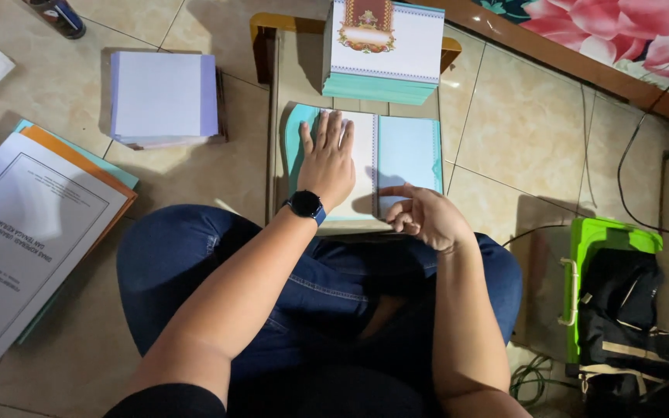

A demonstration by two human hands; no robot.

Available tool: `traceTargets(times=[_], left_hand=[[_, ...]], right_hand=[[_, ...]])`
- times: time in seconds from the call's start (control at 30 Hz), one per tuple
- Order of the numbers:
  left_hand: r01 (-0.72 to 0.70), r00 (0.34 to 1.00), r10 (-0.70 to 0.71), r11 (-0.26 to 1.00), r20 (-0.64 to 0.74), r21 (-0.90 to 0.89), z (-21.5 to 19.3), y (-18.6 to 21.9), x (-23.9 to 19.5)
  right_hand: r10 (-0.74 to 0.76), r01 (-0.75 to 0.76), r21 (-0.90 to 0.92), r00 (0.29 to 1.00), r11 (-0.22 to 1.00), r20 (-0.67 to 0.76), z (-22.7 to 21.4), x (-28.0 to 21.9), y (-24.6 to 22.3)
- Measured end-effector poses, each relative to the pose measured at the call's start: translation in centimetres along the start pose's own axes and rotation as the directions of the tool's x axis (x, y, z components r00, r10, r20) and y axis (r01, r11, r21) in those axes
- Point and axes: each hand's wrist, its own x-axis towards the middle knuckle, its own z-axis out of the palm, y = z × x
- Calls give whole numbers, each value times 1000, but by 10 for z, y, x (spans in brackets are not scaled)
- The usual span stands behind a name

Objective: The person sits on the floor and repeatedly inserts a light blue cover sheet into a notebook spine, then presses the cover flat. They continue this process with multiple notebooks, stacking completed units on a small stool.

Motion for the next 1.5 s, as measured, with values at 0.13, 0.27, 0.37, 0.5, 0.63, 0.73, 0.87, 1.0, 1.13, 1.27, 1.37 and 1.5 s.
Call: traceTargets(times=[0.13,0.27,0.37,0.5,0.63,0.73,0.87,1.0,1.13,1.27,1.37,1.5], left_hand=[[-32,999,32,999,-11,15,5,0,2],[-340,940,340,940,38,3,19,4,10],[-414,908,414,910,70,-8,16,3,9],[-294,937,319,941,142,-169,12,12,10],[-460,888,460,888,13,3,-3,7,4],[-487,871,489,872,-45,50,-17,7,-1],[-620,694,600,779,-398,93,-23,4,6],[-645,580,465,764,-669,-29,-52,-1,-2],[-516,658,281,844,-699,-146,-77,-12,-23],[-238,824,-225,695,-519,-679,-85,3,-28],[-64,855,-344,672,-388,-738,-68,3,-24],[47,921,-286,754,-263,-655,-58,2,-26]], right_hand=[[-8,7,32,1000,999,27,-8,3,3],[-34,33,31,998,999,44,-17,6,7],[-59,59,19,998,998,34,-30,2,4],[-139,139,36,990,990,3,-50,0,-7],[-194,194,120,981,974,-11,-53,3,-4],[-236,226,186,971,956,33,-52,4,-5],[-279,262,265,960,928,30,-57,9,-2],[-322,316,171,947,933,7,-15,-10,-21],[-365,366,-18,922,930,-128,13,-3,-16],[-565,560,-69,816,825,-123,31,-4,-11],[-571,537,-197,792,820,-218,30,3,-5],[-566,363,-522,765,772,-306,17,13,7]])
